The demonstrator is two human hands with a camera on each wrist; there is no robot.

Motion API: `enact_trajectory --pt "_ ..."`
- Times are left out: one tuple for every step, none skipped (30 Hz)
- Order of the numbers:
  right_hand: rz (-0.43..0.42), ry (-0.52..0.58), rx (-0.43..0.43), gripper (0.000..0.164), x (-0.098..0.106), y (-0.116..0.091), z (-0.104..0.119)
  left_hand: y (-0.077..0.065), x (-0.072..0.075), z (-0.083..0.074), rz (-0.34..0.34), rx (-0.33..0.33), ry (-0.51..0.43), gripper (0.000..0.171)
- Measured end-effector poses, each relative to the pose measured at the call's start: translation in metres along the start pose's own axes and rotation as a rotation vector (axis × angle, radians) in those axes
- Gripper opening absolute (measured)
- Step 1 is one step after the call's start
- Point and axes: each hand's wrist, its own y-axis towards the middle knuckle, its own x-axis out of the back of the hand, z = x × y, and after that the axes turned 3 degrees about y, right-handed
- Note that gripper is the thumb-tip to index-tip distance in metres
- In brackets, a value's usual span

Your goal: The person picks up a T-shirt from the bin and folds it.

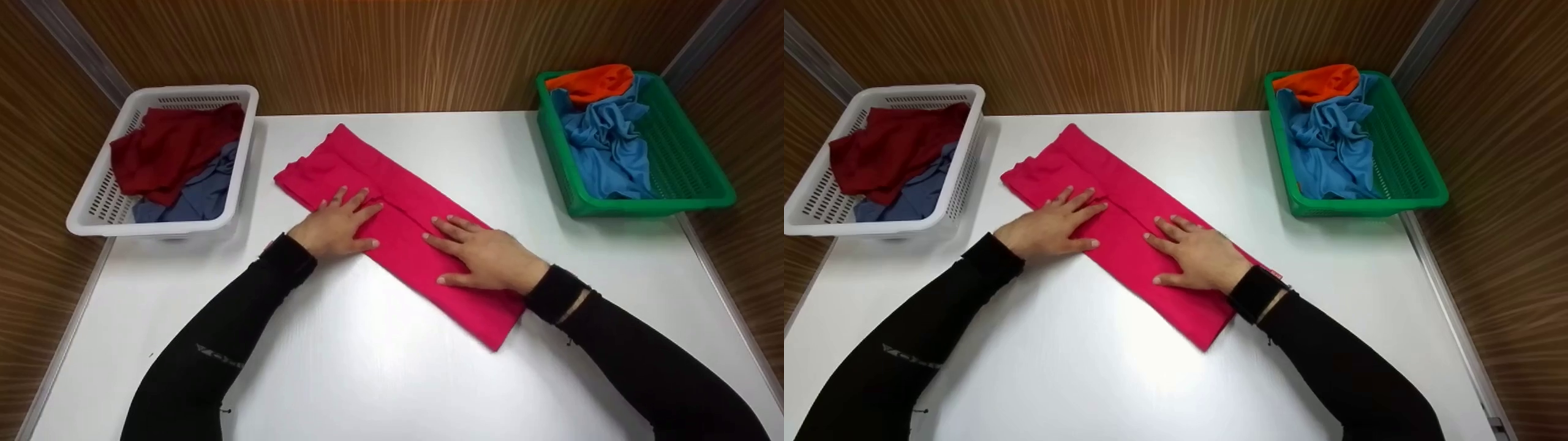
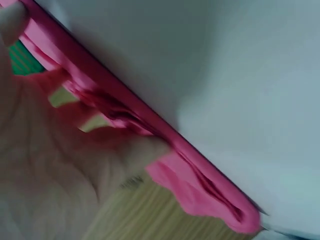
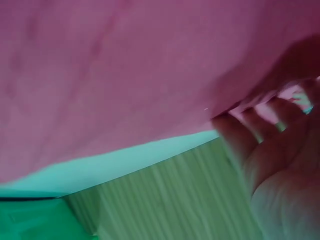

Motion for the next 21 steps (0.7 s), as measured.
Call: enact_trajectory --pt "-0.013 -0.009 -0.008 0.086 -0.001 0.000 0.004 0.002 0.001 0.004 -0.001 -0.015 0.002 0.086" --pt "-0.026 -0.019 -0.012 0.085 -0.002 -0.001 0.007 0.004 0.002 0.007 -0.004 -0.031 0.002 0.086" --pt "-0.037 -0.032 -0.014 0.085 -0.002 -0.001 0.010 0.006 0.003 0.010 -0.006 -0.048 0.004 0.086" --pt "-0.050 -0.043 -0.011 0.084 -0.003 -0.001 0.013 0.008 0.005 0.013 -0.007 -0.065 0.002 0.085" --pt "-0.058 -0.054 -0.005 0.084 -0.003 -0.002 0.016 0.010 0.006 0.016 -0.011 -0.083 0.003 0.085" --pt "-0.064 -0.068 0.003 0.084 -0.003 -0.002 0.017 0.011 0.006 0.019 -0.016 -0.100 0.003 0.085" --pt "-0.065 -0.083 0.011 0.084 -0.003 -0.002 0.018 0.012 0.008 0.021 -0.018 -0.113 0.003 0.084" --pt "-0.064 -0.098 0.022 0.084 -0.002 -0.002 0.018 0.013 0.008 0.023 -0.019 -0.123 0.003 0.084" --pt "-0.065 -0.111 0.035 0.084 0.000 -0.001 0.017 0.013 0.010 0.024 -0.020 -0.127 0.003 0.083" --pt "-0.067 -0.121 0.051 0.084 0.001 -0.001 0.015 0.013 0.011 0.024 -0.020 -0.126 0.000 0.083" --pt "-0.066 -0.132 0.069 0.084 0.003 0.000 0.013 0.013 0.012 0.023 -0.020 -0.116 0.004 0.083" --pt "-0.067 -0.143 0.091 0.084 0.004 0.002 0.009 0.013 0.013 0.021 -0.022 -0.101 0.012 0.082" --pt "-0.070 -0.147 0.119 0.084 0.005 0.004 0.005 0.012 0.013 0.017 -0.027 -0.077 0.020 0.082" --pt "-0.074 -0.148 0.153 0.084 0.005 0.006 0.000 0.011 0.014 0.013 -0.033 -0.052 0.031 0.081" --pt "-0.078 -0.147 0.190 0.084 0.005 0.009 -0.005 0.009 0.014 0.007 -0.042 -0.024 0.041 0.081" --pt "-0.078 -0.141 0.228 0.083 0.005 0.011 -0.009 0.008 0.014 0.001 -0.049 0.004 0.047 0.080" --pt "-0.071 -0.134 0.261 0.083 0.004 0.013 -0.014 0.007 0.013 -0.005 -0.053 0.030 0.052 0.080" --pt "-0.058 -0.122 0.287 0.083 0.003 0.015 -0.018 0.006 0.012 -0.012 -0.056 0.050 0.053 0.080" --pt "-0.044 -0.106 0.307 0.083 0.002 0.017 -0.021 0.005 0.011 -0.018 -0.052 0.068 0.049 0.081" --pt "-0.029 -0.089 0.319 0.083 0.000 0.017 -0.023 0.004 0.010 -0.024 -0.045 0.079 0.046 0.082" --pt "-0.013 -0.073 0.321 0.083 -0.001 0.018 -0.025 0.003 0.009 -0.029 -0.038 0.086 0.042 0.082"
